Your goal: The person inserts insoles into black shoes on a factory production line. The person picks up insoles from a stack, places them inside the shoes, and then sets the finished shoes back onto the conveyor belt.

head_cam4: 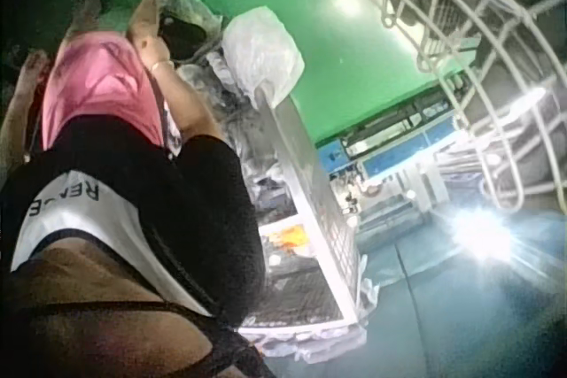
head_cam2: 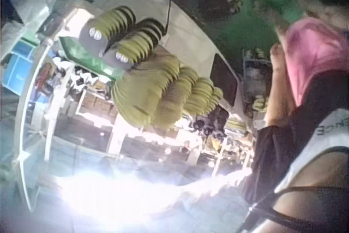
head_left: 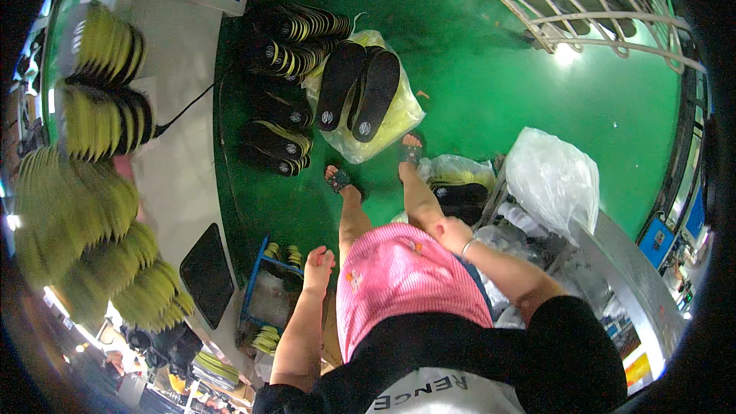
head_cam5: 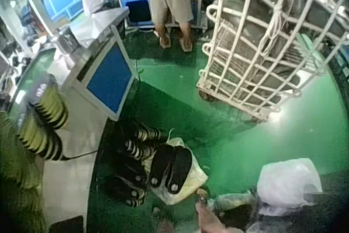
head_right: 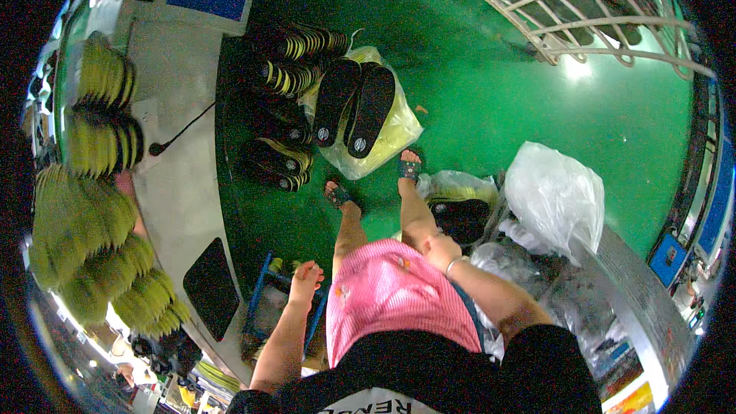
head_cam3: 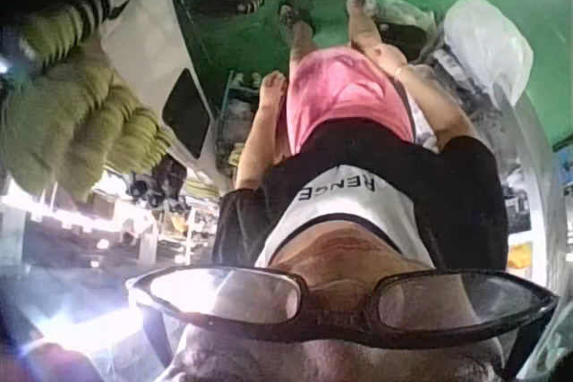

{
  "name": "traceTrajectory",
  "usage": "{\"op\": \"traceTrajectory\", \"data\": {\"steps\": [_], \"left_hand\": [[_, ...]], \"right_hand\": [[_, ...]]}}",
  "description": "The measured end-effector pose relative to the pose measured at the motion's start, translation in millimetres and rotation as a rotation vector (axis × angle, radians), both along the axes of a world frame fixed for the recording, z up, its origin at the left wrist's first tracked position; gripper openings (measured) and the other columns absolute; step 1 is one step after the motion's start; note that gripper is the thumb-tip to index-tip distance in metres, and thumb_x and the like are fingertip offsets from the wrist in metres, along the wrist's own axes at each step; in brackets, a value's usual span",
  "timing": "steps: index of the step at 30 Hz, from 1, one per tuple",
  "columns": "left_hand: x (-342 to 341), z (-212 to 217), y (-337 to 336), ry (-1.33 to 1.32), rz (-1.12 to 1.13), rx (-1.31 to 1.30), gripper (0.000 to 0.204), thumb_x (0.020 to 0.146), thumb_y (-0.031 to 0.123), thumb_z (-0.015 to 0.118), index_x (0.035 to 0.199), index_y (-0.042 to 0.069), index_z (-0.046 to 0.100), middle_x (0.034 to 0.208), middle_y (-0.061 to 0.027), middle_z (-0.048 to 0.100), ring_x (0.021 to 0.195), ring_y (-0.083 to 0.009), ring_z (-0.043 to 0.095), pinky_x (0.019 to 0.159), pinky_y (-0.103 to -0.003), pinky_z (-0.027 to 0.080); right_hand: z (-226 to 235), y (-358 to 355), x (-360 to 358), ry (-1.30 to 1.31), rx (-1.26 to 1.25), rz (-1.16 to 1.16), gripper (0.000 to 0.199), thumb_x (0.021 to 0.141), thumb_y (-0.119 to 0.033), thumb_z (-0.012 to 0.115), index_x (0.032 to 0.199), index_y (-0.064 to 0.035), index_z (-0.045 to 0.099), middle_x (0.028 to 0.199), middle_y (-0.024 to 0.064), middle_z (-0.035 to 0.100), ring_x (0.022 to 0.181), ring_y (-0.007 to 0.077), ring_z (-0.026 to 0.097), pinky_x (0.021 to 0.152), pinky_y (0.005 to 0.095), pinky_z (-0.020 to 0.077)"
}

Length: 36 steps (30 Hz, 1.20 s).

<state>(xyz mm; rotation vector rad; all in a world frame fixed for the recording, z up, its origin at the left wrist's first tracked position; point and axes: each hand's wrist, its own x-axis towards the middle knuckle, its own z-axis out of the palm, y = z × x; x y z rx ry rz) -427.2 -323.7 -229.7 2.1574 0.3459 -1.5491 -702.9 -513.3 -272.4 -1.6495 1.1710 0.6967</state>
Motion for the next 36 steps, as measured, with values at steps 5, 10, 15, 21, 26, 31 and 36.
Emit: {"op": "traceTrajectory", "data": {"steps": [5, 10, 15, 21, 26, 31, 36], "left_hand": [[37.3, -125.0, -73.6, -0.134, -0.217, -0.047, 0.052, 0.076, 0.027, 0.063, 0.115, -0.001, 0.042, 0.085, -0.0081, 0.056, 0.078, -0.0156, 0.052, 0.073, -0.028, 0.043], [94.2, -259.2, -174.2, -0.291, -0.259, -0.166, 0.072, 0.069, 0.029, 0.070, 0.121, -0.005, 0.033, 0.113, -0.0180, 0.049, 0.102, -0.0224, 0.050, 0.085, -0.031, 0.040], [126.5, -343.3, -236.2, -0.488, -0.433, -0.239, 0.090, 0.059, 0.032, 0.077, 0.123, -0.008, 0.029, 0.117, -0.0229, 0.046, 0.107, -0.0303, 0.047, 0.090, -0.034, 0.037], [135.8, -357.7, -256.1, -0.192, -0.355, -0.299, 0.084, 0.058, 0.022, 0.078, 0.123, -0.005, 0.032, 0.116, -0.0180, 0.047, 0.105, -0.0250, 0.047, 0.091, -0.031, 0.036], [141.5, -368.8, -256.1, -0.040, -0.339, -0.267, 0.093, 0.052, 0.029, 0.081, 0.125, -0.003, 0.032, 0.123, -0.0165, 0.043, 0.110, -0.0259, 0.044, 0.094, -0.034, 0.033], [139.2, -407.4, -235.2, -0.231, -0.555, -0.153, 0.087, 0.050, 0.034, 0.079, 0.120, -0.001, 0.041, 0.123, -0.0189, 0.043, 0.112, -0.0300, 0.042, 0.094, -0.036, 0.034], [135.0, -348.8, -252.9, 0.071, -0.256, -0.125, 0.115, 0.045, 0.034, 0.081, 0.133, -0.001, 0.014, 0.131, -0.0206, 0.031, 0.119, -0.0300, 0.035, 0.098, -0.037, 0.030]], "right_hand": [[-33.2, 32.2, 17.7, 0.036, -0.194, 0.159, 0.033, 0.072, -0.031, 0.056, 0.099, -0.0118, 0.053, 0.110, 0.0125, 0.044, 0.105, 0.0322, 0.039, 0.082, 0.0467, 0.0354], [-34.0, 36.9, 28.4, 0.001, -0.202, 0.196, 0.032, 0.070, -0.029, 0.058, 0.098, -0.0125, 0.055, 0.113, 0.0113, 0.039, 0.109, 0.0320, 0.035, 0.085, 0.0491, 0.0282], [-38.1, 45.7, 24.1, 0.089, -0.037, 0.154, 0.033, 0.068, -0.029, 0.059, 0.097, -0.0137, 0.057, 0.116, 0.0121, 0.037, 0.111, 0.0363, 0.031, 0.086, 0.0508, 0.0257], [-47.7, 56.3, 17.7, 0.084, 0.006, 0.140, 0.037, 0.067, -0.037, 0.059, 0.099, -0.0188, 0.058, 0.119, 0.0114, 0.037, 0.112, 0.0373, 0.031, 0.089, 0.0539, 0.0258], [-50.3, 56.1, 23.2, 0.037, -0.076, 0.085, 0.035, 0.063, -0.028, 0.063, 0.093, -0.0141, 0.056, 0.110, 0.0120, 0.042, 0.108, 0.0365, 0.035, 0.083, 0.0512, 0.0282], [-43.6, 43.4, 26.4, 0.022, -0.038, 0.161, 0.037, 0.073, -0.029, 0.057, 0.104, -0.0107, 0.052, 0.122, 0.0154, 0.039, 0.115, 0.0375, 0.030, 0.093, 0.0520, 0.0246], [-47.9, 48.8, 22.2, -0.021, -0.120, 0.180, 0.038, 0.070, -0.029, 0.057, 0.102, -0.0106, 0.053, 0.118, 0.0136, 0.042, 0.111, 0.0372, 0.034, 0.089, 0.0508, 0.0282]]}}
